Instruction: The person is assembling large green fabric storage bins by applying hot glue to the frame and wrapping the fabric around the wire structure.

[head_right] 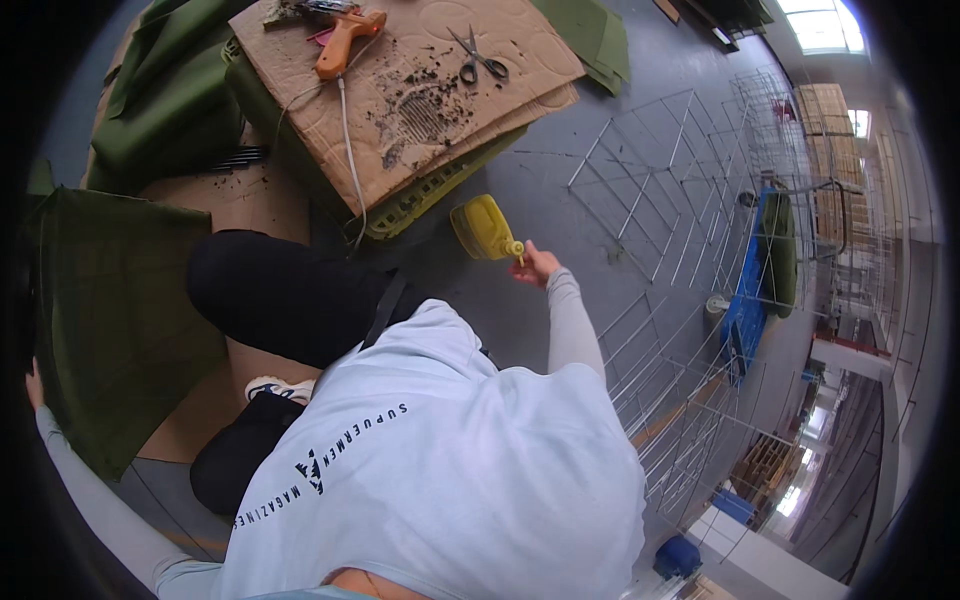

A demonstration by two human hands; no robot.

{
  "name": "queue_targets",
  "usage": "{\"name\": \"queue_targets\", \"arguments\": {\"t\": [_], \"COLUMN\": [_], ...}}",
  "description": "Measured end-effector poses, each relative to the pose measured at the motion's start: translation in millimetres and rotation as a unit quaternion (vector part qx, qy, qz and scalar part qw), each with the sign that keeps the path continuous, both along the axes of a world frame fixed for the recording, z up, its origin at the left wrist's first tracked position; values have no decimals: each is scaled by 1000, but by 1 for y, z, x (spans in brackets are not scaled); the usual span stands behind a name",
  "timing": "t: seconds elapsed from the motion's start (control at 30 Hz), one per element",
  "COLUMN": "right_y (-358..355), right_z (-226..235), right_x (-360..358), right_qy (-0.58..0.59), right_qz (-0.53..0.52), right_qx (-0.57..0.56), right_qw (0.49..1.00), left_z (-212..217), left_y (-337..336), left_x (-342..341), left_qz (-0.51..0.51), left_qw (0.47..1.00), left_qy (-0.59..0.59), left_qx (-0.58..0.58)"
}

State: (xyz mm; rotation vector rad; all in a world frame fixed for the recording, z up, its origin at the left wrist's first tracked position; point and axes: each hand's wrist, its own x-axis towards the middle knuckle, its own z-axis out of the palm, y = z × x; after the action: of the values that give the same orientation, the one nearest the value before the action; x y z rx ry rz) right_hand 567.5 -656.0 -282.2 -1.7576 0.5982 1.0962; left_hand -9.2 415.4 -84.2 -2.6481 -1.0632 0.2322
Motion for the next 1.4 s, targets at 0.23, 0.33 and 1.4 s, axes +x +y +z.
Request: {"name": "queue_targets", "arguments": {"t": [0.23,0.33,1.4], "right_y": [56,4,727], "right_z": [-10,10,239], "right_x": [-35,-31,-177], "right_qy": [-17,-112,-715], "right_qz": [69,41,428], "right_qx": [59,48,474], "right_qw": [996,992,285], "left_z": [50,52,51], "left_y": [-21,-99,-446], "left_x": [-86,30,124], "left_qz": [201,203,-48], "left_qw": [953,938,868], "left_qy": [-212,-279,-380], "left_qx": [-73,-21,316]}}
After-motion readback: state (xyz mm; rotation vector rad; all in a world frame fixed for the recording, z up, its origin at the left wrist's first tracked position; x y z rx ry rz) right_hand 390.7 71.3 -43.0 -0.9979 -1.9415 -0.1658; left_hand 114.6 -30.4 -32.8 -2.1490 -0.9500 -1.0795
